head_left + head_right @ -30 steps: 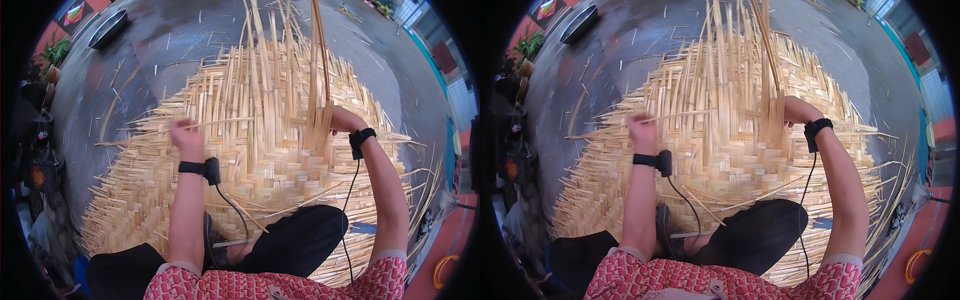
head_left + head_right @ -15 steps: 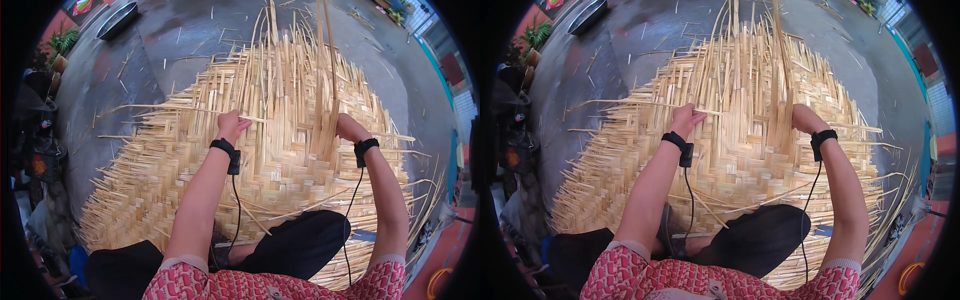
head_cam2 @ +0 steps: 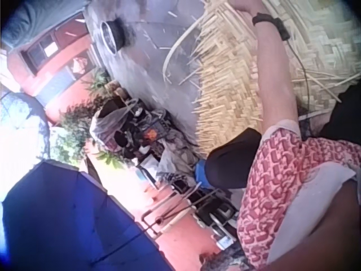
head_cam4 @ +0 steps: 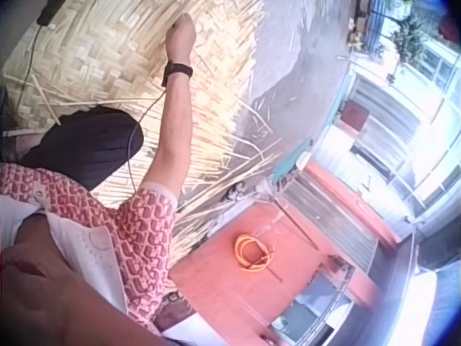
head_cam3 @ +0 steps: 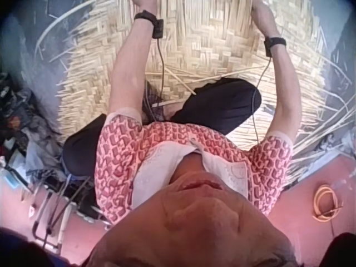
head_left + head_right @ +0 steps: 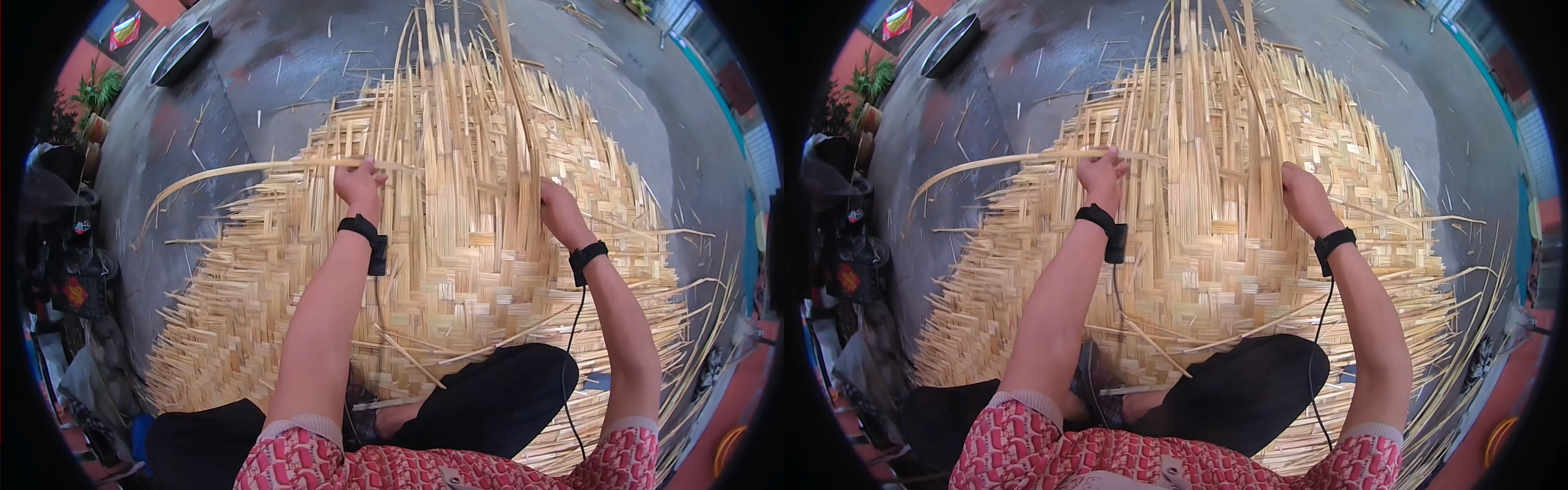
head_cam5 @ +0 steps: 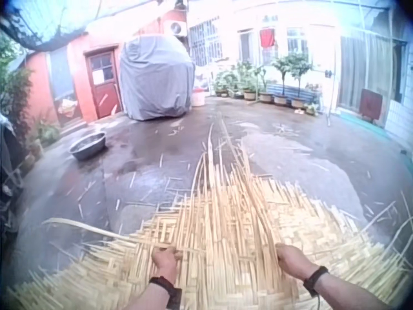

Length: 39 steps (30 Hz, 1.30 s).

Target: Weaving thin strips of bamboo into a large circular mat while sitting on the ground.

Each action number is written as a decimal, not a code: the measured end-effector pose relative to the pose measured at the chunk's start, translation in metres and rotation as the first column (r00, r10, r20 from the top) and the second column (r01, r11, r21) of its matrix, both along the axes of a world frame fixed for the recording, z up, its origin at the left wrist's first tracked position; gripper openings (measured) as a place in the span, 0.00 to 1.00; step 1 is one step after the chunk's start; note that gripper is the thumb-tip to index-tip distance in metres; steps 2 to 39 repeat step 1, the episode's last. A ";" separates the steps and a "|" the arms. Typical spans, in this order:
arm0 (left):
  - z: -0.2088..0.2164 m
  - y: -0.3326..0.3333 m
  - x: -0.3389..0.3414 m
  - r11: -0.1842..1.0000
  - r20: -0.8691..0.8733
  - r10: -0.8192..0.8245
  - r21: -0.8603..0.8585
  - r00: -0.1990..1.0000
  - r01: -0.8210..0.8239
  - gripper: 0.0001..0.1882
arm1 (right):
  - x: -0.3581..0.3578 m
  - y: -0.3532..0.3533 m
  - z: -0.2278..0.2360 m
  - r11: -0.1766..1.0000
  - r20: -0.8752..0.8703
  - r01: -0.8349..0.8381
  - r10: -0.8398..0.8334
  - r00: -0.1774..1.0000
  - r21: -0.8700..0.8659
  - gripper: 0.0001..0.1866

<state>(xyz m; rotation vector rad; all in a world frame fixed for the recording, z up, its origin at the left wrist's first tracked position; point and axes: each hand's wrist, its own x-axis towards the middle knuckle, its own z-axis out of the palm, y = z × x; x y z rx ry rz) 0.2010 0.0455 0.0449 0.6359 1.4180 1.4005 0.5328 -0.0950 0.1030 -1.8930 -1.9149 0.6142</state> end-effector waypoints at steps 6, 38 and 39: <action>-0.004 0.002 0.004 0.985 0.087 0.045 -0.173 0.995 -0.029 0.12 | 0.001 0.000 0.001 1.000 0.005 -0.014 0.014 1.000 -0.002 0.11; -0.004 0.002 0.004 0.985 0.087 0.045 -0.173 0.995 -0.029 0.12 | 0.001 0.000 0.001 1.000 0.005 -0.014 0.014 1.000 -0.002 0.11; -0.004 0.002 0.004 0.985 0.087 0.045 -0.173 0.995 -0.029 0.12 | 0.001 0.000 0.001 1.000 0.005 -0.014 0.014 1.000 -0.002 0.11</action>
